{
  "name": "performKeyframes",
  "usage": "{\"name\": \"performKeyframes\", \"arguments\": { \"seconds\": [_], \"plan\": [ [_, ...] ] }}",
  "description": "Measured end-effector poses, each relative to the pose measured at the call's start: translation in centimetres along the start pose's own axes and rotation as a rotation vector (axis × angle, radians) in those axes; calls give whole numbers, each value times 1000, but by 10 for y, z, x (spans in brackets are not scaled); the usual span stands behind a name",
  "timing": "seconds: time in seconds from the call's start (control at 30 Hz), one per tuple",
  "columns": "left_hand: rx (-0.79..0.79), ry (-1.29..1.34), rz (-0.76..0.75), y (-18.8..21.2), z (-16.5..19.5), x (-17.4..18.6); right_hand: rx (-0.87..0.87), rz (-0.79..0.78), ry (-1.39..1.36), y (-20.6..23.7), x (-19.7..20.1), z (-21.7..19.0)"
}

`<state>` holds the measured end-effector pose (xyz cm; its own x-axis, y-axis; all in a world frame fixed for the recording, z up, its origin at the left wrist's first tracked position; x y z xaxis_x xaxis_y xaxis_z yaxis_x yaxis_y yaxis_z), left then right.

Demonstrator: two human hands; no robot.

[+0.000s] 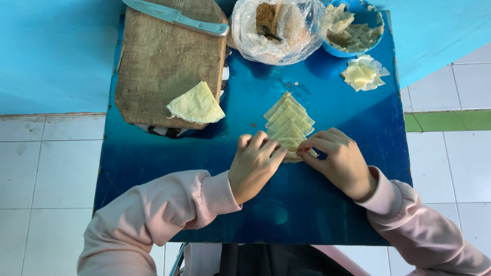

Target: The person sits at a small table and folds filled triangular pastries. They take a thin pastry wrapper, spoon brown filling onto it from a plastic-covered container, fold the wrapper over into a triangle, and place the finished piece on a growing stack on the table.

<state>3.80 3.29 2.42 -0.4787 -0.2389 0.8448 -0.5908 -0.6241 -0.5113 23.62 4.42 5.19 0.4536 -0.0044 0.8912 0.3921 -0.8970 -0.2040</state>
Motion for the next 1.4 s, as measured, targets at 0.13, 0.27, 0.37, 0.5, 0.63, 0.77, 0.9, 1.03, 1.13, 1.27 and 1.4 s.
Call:
{"name": "performKeyframes", "arguments": {
  "seconds": [0.13, 0.27, 0.37, 0.5, 0.63, 0.77, 0.9, 1.03, 1.13, 1.27, 1.4],
  "plan": [
    [-20, 35, 58, 6, 2, 0, 132, 134, 76, 12, 3, -12],
    [-8, 8, 41, 6, 3, -3, 202, 191, 181, 20, 2, -21],
    [10, -17, 47, 8, 5, -2, 145, 194, 202, 26, 0, -24],
    [8, -2, 49, 9, 6, -5, 125, 200, 220, 28, -1, -24],
    [-23, -11, 60, 9, 6, -6, 167, 194, 185, 27, 1, -24],
    [-26, 37, 32, 8, 4, -7, 200, 156, 114, 21, 4, -20],
    [-16, 56, 35, 5, 3, -8, 200, 114, 93, 16, 4, -14],
    [-15, 78, 39, 2, 2, -8, 254, 126, 179, 17, 6, -16],
    [-7, 86, 22, 0, 1, -8, 291, 121, 173, 20, 9, -20],
    [-7, 69, 14, -2, 2, -8, 306, 111, 141, 17, 11, -20],
    [-11, 64, 15, -5, 0, -4, 245, 39, 101, 10, 11, -11]
  ]
}}
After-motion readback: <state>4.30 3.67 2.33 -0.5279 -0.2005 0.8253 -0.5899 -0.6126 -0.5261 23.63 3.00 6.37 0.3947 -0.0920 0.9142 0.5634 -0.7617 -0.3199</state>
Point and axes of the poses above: each hand's wrist, its own y-axis away from the middle knuckle, its own x-axis out of the back of the hand, z = x × y, the point moved 3 cm from there along -y, towards the middle knuckle, and after that the axes turned 5 degrees about y, right-handed, at the moved point
